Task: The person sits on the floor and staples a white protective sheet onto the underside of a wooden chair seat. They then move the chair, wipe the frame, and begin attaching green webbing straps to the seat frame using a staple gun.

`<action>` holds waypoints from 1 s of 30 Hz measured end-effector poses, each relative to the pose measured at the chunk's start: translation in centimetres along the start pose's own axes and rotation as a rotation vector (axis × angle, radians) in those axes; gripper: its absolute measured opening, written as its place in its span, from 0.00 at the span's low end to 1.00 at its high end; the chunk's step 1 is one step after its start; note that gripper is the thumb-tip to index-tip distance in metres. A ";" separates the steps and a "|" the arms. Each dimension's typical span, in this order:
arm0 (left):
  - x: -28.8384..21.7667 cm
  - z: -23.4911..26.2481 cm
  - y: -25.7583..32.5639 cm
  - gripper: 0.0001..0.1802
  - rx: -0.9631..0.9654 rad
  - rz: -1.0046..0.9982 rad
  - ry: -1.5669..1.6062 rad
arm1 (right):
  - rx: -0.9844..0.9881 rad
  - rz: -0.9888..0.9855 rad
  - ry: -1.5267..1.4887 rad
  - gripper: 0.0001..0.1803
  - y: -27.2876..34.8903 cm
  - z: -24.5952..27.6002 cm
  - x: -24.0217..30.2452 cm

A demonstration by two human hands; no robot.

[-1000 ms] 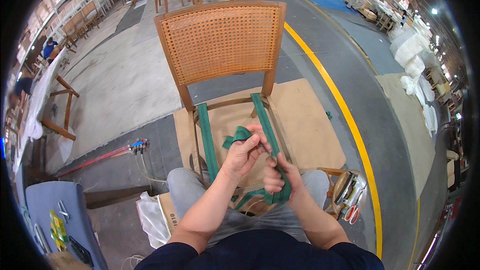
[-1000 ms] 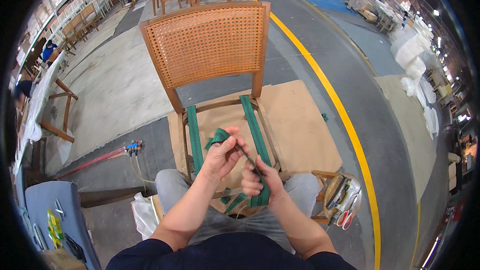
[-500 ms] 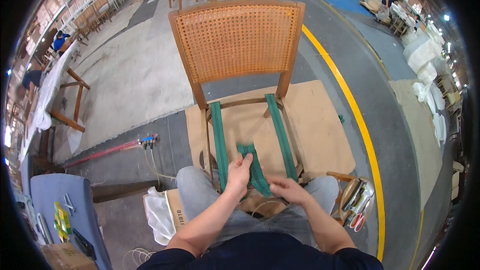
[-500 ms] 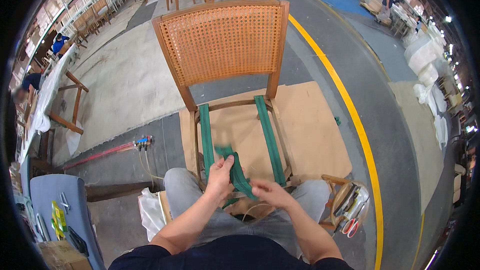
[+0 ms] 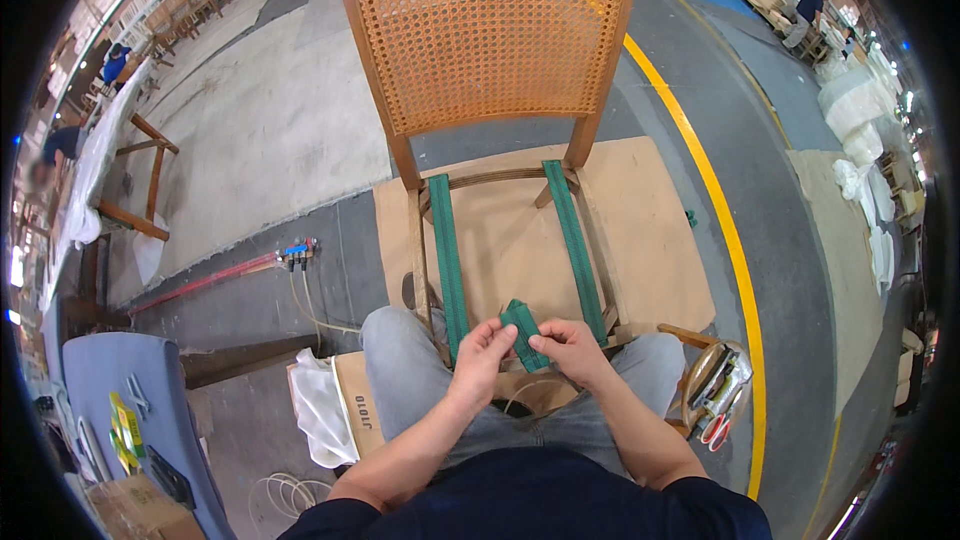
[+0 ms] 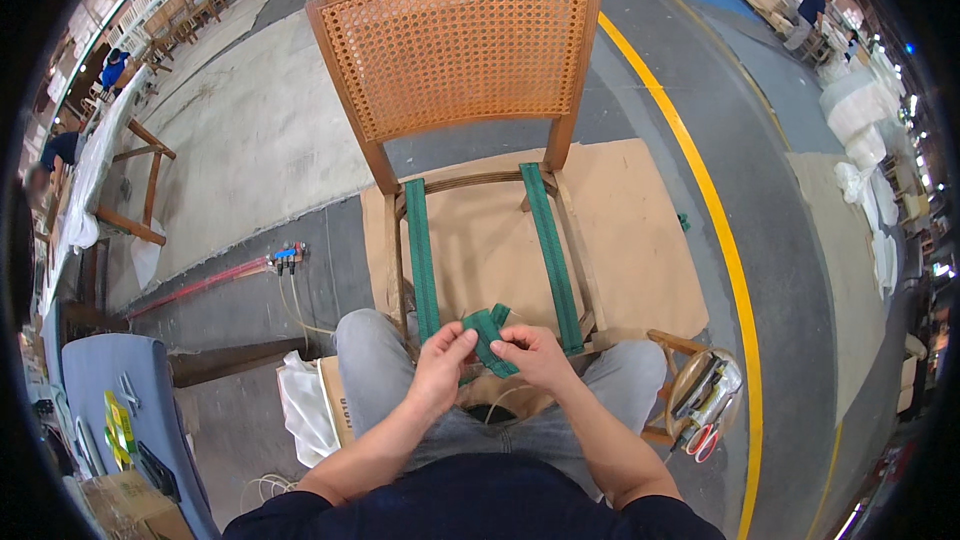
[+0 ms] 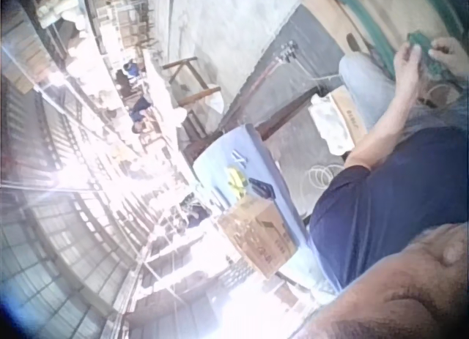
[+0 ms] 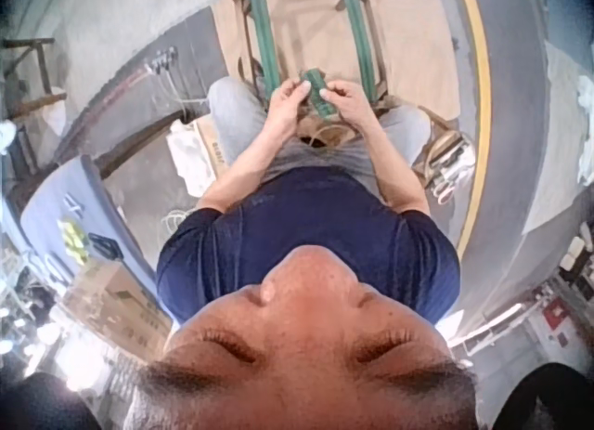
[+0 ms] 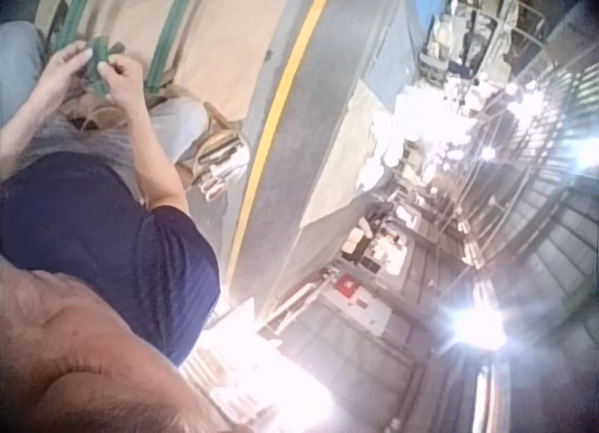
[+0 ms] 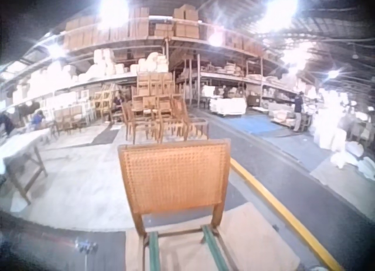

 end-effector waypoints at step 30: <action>-11.9 -4.7 -10.5 0.08 0.000 -0.807 -1.145 | -0.399 0.591 0.726 0.07 -10.5 3.7 11.6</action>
Point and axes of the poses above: each hand's wrist, its own y-axis away from the middle knuckle, its own z-axis out of the back of the hand, x = y × z, the point moved 9 cm from there along -y, towards the middle knuckle, and after that the axes turned 4 degrees about y, right-handed, at the moved point
